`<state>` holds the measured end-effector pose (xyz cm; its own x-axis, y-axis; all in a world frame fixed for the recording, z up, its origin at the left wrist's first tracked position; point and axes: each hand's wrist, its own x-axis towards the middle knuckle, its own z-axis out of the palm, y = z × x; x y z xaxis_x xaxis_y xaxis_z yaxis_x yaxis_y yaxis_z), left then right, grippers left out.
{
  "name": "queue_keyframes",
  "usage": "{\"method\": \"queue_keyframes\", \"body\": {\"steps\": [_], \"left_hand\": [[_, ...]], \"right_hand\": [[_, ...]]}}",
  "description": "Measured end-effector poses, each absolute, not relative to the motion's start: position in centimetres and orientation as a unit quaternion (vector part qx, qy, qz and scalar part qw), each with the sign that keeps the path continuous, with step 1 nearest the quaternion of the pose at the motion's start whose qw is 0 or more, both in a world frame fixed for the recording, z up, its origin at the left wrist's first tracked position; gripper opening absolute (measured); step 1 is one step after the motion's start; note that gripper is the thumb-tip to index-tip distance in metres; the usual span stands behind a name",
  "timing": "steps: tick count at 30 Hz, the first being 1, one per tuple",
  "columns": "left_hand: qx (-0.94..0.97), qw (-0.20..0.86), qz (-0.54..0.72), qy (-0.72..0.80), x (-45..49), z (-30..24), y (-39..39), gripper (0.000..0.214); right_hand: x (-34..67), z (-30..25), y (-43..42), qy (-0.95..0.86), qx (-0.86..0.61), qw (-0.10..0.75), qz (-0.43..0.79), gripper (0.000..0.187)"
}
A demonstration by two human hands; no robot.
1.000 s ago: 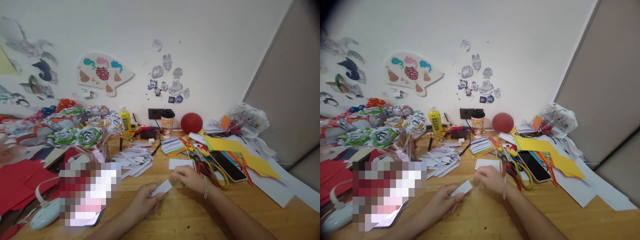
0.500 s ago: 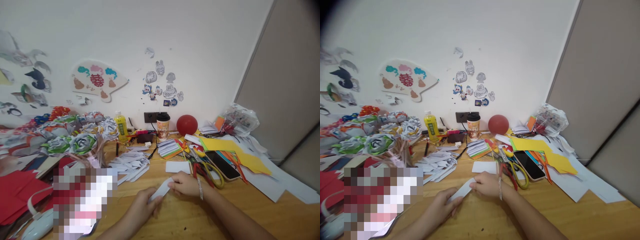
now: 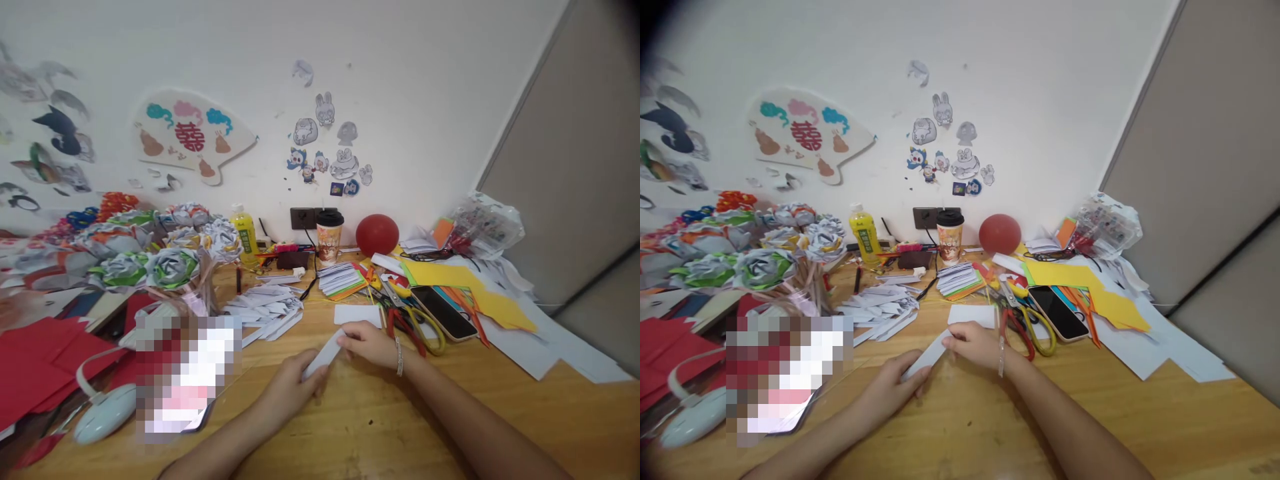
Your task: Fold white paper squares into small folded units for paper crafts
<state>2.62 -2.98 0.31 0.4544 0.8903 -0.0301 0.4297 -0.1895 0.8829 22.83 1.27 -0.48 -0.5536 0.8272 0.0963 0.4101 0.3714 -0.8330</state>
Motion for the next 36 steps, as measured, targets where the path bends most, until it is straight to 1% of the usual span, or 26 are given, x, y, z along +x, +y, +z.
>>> {"method": "queue_keyframes", "body": {"steps": [2,4,9,16,23,29,33,36], "left_hand": [[0.72,0.425,0.276,0.473,2.3,0.3,-2.6,0.025],[0.702,0.426,0.289,0.493,2.1,0.4,-2.2,0.025],[0.648,0.488,0.295,0.504,2.0,0.5,-1.9,0.031],[0.627,0.539,0.297,0.478,2.0,0.1,-1.6,0.033],[0.642,0.52,0.287,0.485,1.9,0.3,-1.6,0.033],[0.637,0.53,0.297,0.475,1.9,-0.6,-1.3,0.036],[0.601,0.548,0.334,0.477,1.9,-1.3,-1.0,0.042],[0.584,0.552,0.349,0.483,1.8,-1.3,-0.9,0.046]], "right_hand": [[23.0,-0.5,1.4,-0.783,-0.389,0.277,0.398,0.04],[23.0,-0.8,1.5,-0.779,-0.397,0.285,0.393,0.042],[22.8,-1.2,1.6,-0.765,-0.412,0.291,0.4,0.043],[22.5,-1.0,1.7,-0.755,-0.412,0.292,0.418,0.045],[22.5,-1.7,2.0,-0.747,-0.409,0.299,0.431,0.043],[22.3,-1.8,2.1,-0.747,-0.411,0.307,0.422,0.042],[22.2,-1.7,2.0,-0.734,-0.422,0.328,0.419,0.042],[22.2,-1.4,1.7,-0.745,-0.433,0.316,0.397,0.041]]}}
